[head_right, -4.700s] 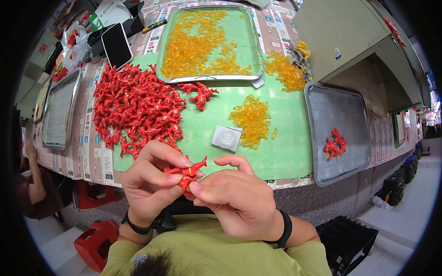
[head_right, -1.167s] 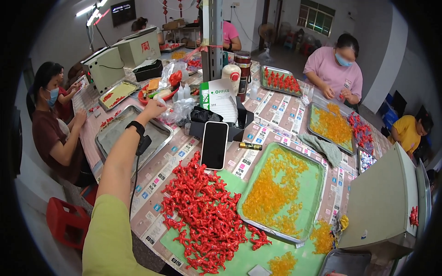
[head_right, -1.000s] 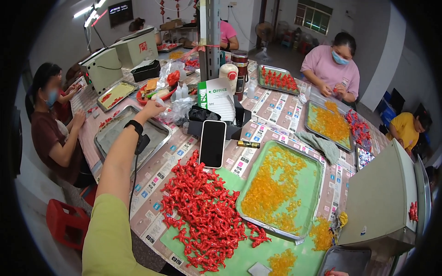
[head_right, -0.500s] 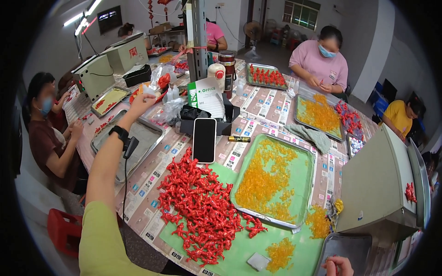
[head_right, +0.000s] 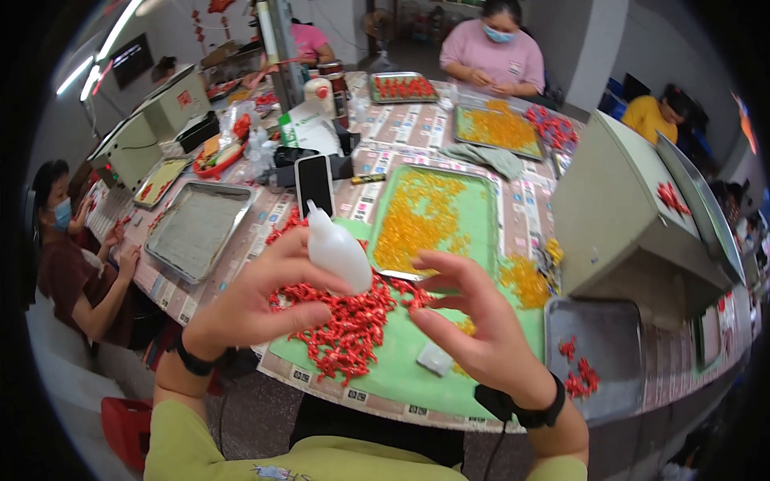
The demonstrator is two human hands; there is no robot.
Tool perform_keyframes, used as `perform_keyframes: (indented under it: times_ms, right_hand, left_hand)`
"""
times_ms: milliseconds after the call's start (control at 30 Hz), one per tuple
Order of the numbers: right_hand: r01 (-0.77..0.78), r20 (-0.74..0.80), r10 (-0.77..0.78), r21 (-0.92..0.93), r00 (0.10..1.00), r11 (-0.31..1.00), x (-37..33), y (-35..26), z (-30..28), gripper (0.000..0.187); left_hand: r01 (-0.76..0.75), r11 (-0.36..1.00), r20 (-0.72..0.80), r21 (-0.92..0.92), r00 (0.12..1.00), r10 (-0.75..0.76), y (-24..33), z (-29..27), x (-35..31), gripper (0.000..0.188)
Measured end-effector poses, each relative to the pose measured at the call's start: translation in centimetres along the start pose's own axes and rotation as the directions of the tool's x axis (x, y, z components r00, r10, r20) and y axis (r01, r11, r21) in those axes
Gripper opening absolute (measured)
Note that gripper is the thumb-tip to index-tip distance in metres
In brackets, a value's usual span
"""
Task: Assembling small red plastic toy parts by inserting yellow components.
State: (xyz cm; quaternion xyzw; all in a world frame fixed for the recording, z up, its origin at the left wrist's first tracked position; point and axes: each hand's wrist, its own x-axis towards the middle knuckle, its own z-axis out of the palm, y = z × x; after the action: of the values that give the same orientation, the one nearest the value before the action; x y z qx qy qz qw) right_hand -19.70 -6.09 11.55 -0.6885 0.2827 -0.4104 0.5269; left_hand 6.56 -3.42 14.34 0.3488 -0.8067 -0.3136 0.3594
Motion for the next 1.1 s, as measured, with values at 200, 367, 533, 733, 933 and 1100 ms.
perform_keyframes:
  times_ms: [200,367,533,733,933,1100]
  right_hand:
    - [-0.107,0.034,0.103,0.182,0.994,0.977,-2.2,0.3,0.5,0.041]
    - [-0.164,-0.056,0.185,0.27,0.981,0.949,-5.2,1.4,-1.3,0.036]
    - [-0.199,-0.13,0.201,0.027,0.971,0.98,-7.2,3.7,-4.5,0.034]
    - [-0.167,-0.024,0.195,-0.621,0.981,0.766,-7.8,4.9,-6.0,0.031]
    - [0.004,0.068,0.078,-0.78,0.995,0.626,-7.1,5.9,-5.4,0.034]
    - [0.096,0.136,0.046,-0.865,0.99,0.493,-6.6,5.9,-5.1,0.032]
  left_hand:
    - [-0.084,0.988,0.091,-0.13,0.991,0.097,0.3,6.8,0.6,0.015]
    - [-0.015,0.971,0.1,-0.237,0.994,0.04,-0.1,9.7,0.5,0.009]
    - [0.016,0.999,-0.125,0.033,0.992,-0.011,-2.4,9.4,-2.3,0.013]
    - [0.251,0.923,-0.088,0.291,0.968,-0.236,-3.3,9.5,-7.8,0.022]
    - [0.413,0.868,-0.13,0.276,0.911,-0.392,-4.0,11.4,-9.7,0.032]
    - [0.38,0.864,-0.146,0.331,0.925,-0.351,-4.6,12.0,-9.7,0.033]
